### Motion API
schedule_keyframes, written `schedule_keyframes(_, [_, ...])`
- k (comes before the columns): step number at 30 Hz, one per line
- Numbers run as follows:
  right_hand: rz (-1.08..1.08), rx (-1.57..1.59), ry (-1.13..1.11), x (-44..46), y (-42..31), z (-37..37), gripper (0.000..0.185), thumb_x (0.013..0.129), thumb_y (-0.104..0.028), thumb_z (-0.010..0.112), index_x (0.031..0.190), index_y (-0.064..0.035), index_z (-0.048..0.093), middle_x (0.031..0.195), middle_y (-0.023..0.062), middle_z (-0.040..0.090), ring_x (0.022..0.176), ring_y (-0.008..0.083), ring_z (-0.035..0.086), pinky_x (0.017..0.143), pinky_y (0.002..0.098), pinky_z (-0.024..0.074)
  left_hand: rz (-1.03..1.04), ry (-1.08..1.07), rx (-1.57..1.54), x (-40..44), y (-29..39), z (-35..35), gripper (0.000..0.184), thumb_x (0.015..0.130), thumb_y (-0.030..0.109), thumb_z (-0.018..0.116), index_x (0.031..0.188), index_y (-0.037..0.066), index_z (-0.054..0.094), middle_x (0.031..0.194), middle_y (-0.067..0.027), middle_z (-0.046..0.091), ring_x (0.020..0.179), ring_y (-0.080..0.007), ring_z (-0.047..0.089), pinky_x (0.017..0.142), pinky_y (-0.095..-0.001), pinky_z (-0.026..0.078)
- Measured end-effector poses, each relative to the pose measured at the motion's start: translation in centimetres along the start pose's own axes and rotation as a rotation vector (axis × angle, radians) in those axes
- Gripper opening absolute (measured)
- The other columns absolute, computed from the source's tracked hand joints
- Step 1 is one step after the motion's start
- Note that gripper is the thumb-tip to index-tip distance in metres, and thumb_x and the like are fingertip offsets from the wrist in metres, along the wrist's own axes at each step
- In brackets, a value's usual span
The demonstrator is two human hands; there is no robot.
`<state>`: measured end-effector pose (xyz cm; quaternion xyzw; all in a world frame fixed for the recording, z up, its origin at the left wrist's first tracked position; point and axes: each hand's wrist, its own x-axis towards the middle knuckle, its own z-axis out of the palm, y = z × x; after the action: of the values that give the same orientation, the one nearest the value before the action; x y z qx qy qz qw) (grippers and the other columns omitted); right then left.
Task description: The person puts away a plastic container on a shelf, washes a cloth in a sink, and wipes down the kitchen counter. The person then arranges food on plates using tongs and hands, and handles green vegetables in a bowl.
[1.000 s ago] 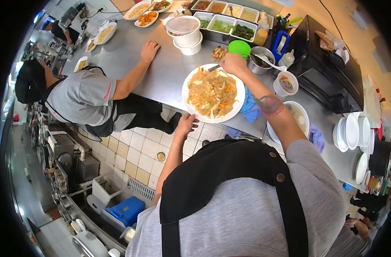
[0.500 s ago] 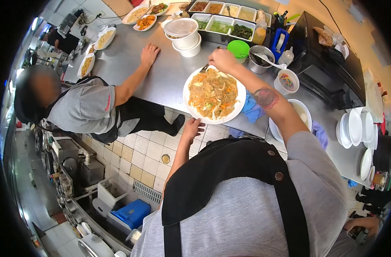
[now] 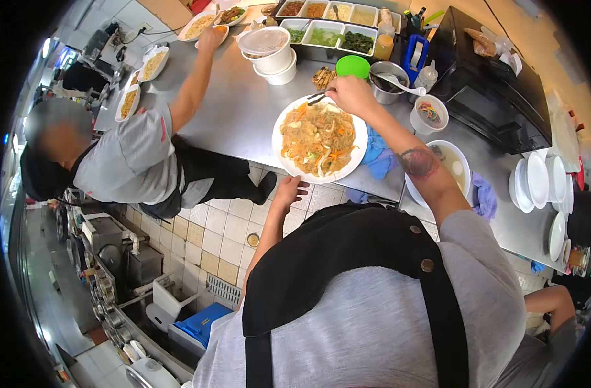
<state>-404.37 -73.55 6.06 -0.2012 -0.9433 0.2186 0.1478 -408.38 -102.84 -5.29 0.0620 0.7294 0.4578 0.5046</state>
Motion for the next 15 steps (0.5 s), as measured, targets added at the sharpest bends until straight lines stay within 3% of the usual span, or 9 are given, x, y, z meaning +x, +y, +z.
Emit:
schedule_keyframes(7, [-0.396, -0.045, -0.174, 3.2, -4.8, 3.4, 0.017, 0.074, -0.024, 0.066, 0.084, -0.0103, 0.069, 0.079, 0.0131, 0.066, 0.076, 0.0317, 0.063, 0.069, 0.0418, 0.0496, 0.013, 0.017, -0.016, -0.3, 0.3, 0.3, 0.03, 0.093, 0.028, 0.04, 0.106, 0.004, 0.051, 0.092, -0.0086, 0.064, 0.069, -0.0173, 0.06, 0.06, -0.0314, 0.046])
schedule_keyframes(13, [-0.451, -0.122, -0.348, 5.7, -6.4, 3.9, 0.016, 0.075, -0.023, 0.066, 0.083, -0.0106, 0.069, 0.079, 0.0134, 0.065, 0.077, 0.0316, 0.063, 0.068, 0.042, 0.0496, -0.012, 0.014, -0.002, -0.8, 0.8, 0.3, 0.031, 0.094, 0.029, 0.038, 0.106, 0.004, 0.051, 0.098, -0.0091, 0.063, 0.079, -0.0194, 0.061, 0.068, -0.0336, 0.046])
schedule_keyframes(15, [-0.465, -0.055, -0.285, 5.6, -5.9, 1.8, 0.016, 0.074, -0.024, 0.066, 0.085, -0.0116, 0.069, 0.079, 0.0136, 0.066, 0.076, 0.0315, 0.063, 0.068, 0.0415, 0.0499, -0.013, 0.011, -0.008, -0.9, 0.9, 0.3, 0.031, 0.094, 0.029, 0.038, 0.106, 0.003, 0.051, 0.098, -0.0093, 0.064, 0.079, -0.0195, 0.061, 0.069, -0.0336, 0.046])
